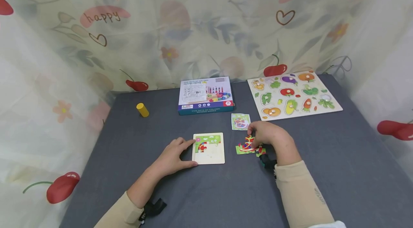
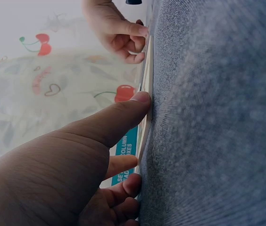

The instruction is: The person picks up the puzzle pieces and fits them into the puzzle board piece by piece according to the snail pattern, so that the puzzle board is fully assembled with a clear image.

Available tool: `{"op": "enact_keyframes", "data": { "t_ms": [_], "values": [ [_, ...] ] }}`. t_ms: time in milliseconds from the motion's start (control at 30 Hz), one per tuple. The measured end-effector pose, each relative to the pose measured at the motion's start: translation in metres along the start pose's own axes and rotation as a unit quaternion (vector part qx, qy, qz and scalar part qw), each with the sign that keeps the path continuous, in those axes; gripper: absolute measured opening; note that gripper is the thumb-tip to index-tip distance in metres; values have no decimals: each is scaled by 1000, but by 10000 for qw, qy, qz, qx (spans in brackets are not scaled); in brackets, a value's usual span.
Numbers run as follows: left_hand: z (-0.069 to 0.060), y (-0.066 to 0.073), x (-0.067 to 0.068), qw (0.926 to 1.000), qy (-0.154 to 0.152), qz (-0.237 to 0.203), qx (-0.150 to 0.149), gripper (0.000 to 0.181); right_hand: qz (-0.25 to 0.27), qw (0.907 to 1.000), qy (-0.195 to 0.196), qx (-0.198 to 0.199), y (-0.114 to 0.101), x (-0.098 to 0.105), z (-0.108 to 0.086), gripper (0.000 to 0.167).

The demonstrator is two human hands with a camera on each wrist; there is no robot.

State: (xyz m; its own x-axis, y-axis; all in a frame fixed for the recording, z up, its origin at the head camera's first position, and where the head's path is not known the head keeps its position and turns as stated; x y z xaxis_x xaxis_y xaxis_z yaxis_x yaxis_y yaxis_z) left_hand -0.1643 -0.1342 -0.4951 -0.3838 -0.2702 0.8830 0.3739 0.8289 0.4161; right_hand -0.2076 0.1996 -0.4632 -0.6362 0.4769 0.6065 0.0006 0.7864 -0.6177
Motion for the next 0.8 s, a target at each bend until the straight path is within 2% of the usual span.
{"op": "enact_keyframes", "data": {
  "t_ms": [267, 467, 667, 800],
  "values": [
    [-1, 0, 1, 9999, 16, -92, -96, 87, -310, 9993, 184, 81, -12, 4, -8, 35],
    [-3, 1, 3, 9998, 114, -127, -118, 86, -350, 9964, 624, 454, -31, 14, -22, 36],
    [-1, -1, -2, 9998, 68, -85, -176, 87, -557, 9923, 946, 566, -51, 20, -39, 40],
    [0, 0, 1, 9997, 79, -134, -177, 86, -684, 9871, 1258, 715, -64, 23, -51, 42]
  ]
}}
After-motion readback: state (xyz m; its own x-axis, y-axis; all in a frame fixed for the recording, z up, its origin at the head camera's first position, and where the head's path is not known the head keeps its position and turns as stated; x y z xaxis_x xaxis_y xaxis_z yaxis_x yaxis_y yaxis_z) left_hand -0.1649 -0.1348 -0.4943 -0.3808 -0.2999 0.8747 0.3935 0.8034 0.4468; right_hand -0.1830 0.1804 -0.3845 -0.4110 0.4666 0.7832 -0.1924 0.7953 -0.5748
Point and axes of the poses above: each hand's wrist, its own z-axis towards the middle knuckle, its own x-axis out of the back of the hand, y = z × x, the point moved 4 cm from there along z, towards the middle knuckle, and after that the axes turned 5 degrees about -y, right-handed, at the moved point
